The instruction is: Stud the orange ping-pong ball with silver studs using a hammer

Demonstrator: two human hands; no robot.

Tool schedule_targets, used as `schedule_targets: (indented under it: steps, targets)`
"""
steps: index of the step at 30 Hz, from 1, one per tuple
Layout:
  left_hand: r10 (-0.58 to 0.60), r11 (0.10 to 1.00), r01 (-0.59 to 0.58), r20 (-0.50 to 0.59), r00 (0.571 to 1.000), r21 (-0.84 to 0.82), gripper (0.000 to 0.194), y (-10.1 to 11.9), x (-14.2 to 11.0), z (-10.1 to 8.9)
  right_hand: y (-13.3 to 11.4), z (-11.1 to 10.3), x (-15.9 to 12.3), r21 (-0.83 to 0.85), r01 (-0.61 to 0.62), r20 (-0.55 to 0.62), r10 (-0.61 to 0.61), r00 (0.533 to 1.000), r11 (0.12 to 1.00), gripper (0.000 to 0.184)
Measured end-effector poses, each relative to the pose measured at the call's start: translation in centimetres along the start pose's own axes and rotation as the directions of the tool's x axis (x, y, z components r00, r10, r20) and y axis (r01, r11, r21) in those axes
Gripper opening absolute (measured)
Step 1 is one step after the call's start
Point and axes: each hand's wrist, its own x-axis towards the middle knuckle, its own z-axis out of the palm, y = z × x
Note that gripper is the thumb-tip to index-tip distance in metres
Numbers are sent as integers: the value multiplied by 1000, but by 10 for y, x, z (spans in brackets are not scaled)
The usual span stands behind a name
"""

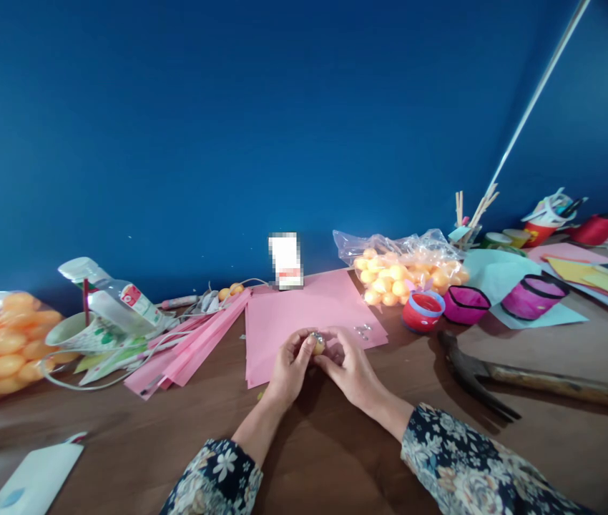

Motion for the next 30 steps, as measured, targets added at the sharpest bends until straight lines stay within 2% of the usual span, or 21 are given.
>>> schedule_targets:
  steps: [3,9,14,20,24,27,30]
  targets:
    - [23,1000,-23,12,1000,17,31,3,-1,0,1,0,-1,-26,-14,-7,14,1000,1000,34]
    - [-80,985,85,38,996,-150,45,10,-6,1,-2,0,-1,-80,71,-5,-71,997,994,33]
    - [-36,998,38,37,999,-50,39,5,-2,1,-7,-2,1,-113,171,-9,-173,985,979,38]
    - [51,995,-52,4,999,89,32,1,1,0,-6,-1,2,-110,163,-12,-165,986,980,40]
    - [60,990,-61,9,998,124,32,1,1,-1,-3,-1,3,-125,173,-26,-177,984,977,35]
    - [32,998,-32,8,999,59,31,1,0,-1,-5,-1,3,-129,198,-19,-202,979,972,34]
    - [-23,995,26,25,999,-101,36,4,-3,1,-7,-2,2,-103,232,-12,-234,972,967,37]
